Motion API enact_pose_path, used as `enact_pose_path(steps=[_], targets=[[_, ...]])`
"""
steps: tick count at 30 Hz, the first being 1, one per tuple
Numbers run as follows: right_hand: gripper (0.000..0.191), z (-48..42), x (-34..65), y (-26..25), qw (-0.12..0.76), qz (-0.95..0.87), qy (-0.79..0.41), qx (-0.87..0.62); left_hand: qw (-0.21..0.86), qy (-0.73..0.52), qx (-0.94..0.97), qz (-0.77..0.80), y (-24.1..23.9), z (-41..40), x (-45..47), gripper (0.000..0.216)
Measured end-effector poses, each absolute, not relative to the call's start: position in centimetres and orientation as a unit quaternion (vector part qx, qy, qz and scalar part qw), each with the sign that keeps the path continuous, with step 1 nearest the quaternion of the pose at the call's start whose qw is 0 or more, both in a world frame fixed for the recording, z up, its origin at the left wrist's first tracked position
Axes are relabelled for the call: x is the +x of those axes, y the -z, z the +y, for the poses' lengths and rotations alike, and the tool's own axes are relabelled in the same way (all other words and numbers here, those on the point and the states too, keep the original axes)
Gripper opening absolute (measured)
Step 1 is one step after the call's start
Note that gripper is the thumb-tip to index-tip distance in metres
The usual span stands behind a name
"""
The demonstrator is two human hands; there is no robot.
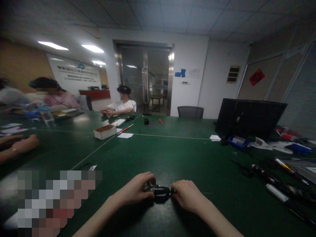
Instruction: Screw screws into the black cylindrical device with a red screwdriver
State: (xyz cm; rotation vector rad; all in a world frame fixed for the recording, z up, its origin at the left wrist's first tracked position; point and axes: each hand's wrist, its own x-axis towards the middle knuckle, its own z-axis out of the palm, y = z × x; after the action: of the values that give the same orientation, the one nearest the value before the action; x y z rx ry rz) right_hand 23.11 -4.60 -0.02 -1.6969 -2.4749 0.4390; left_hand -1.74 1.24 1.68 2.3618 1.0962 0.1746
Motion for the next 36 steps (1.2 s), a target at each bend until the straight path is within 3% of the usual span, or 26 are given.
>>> enact_pose_path(steps=[3, 9, 13, 16, 23, 36], targets=[[0.01, -4.1, 23.5, -1.1, 0.1, -0.806, -0.163, -0.56, 0.275, -0.065, 0.874, 0.396, -1.4, 1.6, -1.5, 0.031], [0.028, -3.0, 23.0, -5.6, 0.382, -0.761, -0.243, -0.465, 0.29, -0.1, 0.869, 0.388, -0.9, 1.6, -1.6, 0.029], [0.023, -3.0, 21.2, -7.7, 0.484, -0.735, -0.305, -0.365, 0.294, -0.121, 0.874, 0.367, -0.4, 1.4, -1.7, 0.028], [0.022, -3.1, 19.9, -8.9, 0.475, -0.752, -0.276, -0.366, 0.284, -0.126, 0.88, 0.359, -0.1, 1.3, -1.9, 0.027], [0.028, -2.3, 18.3, -10.0, 0.335, -0.826, -0.058, -0.449, 0.266, -0.131, 0.889, 0.349, 0.2, 1.1, -2.1, 0.025], [0.026, -1.2, 17.5, -8.4, 0.312, -0.849, -0.143, -0.401, 0.236, -0.12, 0.902, 0.342, 0.2, 0.5, -2.3, 0.022]])
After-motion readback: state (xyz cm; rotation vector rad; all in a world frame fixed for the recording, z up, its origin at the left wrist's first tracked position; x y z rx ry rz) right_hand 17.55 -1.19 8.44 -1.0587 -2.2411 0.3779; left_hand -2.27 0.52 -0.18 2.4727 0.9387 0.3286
